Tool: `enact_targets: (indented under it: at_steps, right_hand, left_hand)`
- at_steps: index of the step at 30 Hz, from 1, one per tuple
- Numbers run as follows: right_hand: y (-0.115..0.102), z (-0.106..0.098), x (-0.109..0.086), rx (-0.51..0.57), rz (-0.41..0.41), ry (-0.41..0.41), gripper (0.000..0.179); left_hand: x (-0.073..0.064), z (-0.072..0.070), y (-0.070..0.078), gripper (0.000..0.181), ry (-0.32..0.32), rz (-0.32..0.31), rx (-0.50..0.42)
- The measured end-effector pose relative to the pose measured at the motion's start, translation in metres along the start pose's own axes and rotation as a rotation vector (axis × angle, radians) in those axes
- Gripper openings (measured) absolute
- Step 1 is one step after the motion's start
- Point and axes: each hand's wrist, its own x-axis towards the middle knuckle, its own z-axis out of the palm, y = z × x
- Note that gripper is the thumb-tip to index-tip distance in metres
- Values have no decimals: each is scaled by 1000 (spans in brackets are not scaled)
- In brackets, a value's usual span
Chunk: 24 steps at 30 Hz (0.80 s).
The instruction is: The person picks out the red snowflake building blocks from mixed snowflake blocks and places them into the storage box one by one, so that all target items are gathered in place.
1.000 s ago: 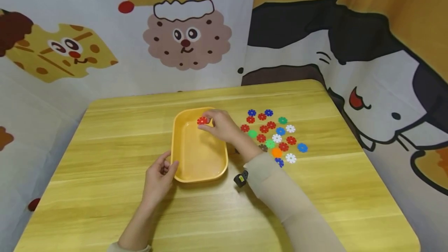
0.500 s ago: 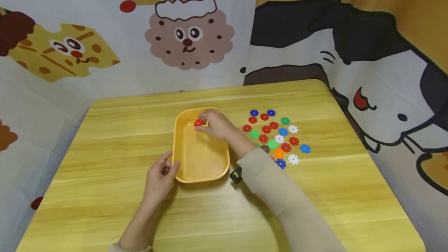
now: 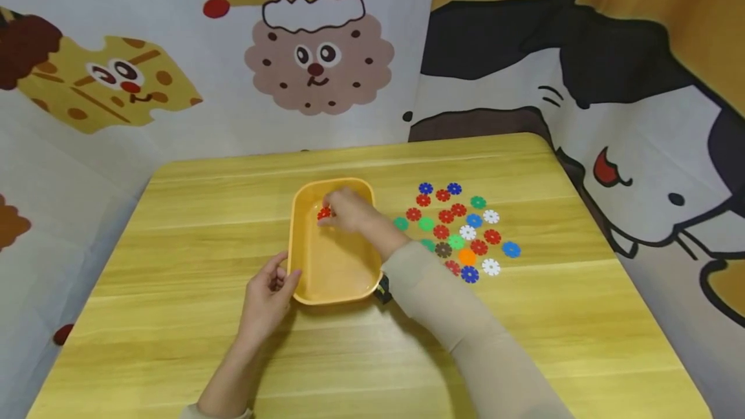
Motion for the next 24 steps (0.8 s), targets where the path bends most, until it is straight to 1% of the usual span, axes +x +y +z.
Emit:
enact_targets:
  at_steps: [2,7,11,14,17,24]
  right_hand:
    - [0,2,0,2,17,3,31]
    - [1,6,0,21,23,10,24]
    - [1,3,-5,42,19,19,31]
    - [0,-1,-9,59,1,44,37]
    - [1,-4,-13,71,-29,95,37]
    - [11,-10,-28,113,-76,278,38]
  left_hand:
    - [0,0,1,43,1,3,3]
    - [0,1,2,43,-3,6,2]
    - [0,1,3,44,-9,7,1]
    - [0,2,3,43,-2,12,10]
    - [-1,2,4,42,11,8,19]
    - [-2,2,3,40,32,2,30]
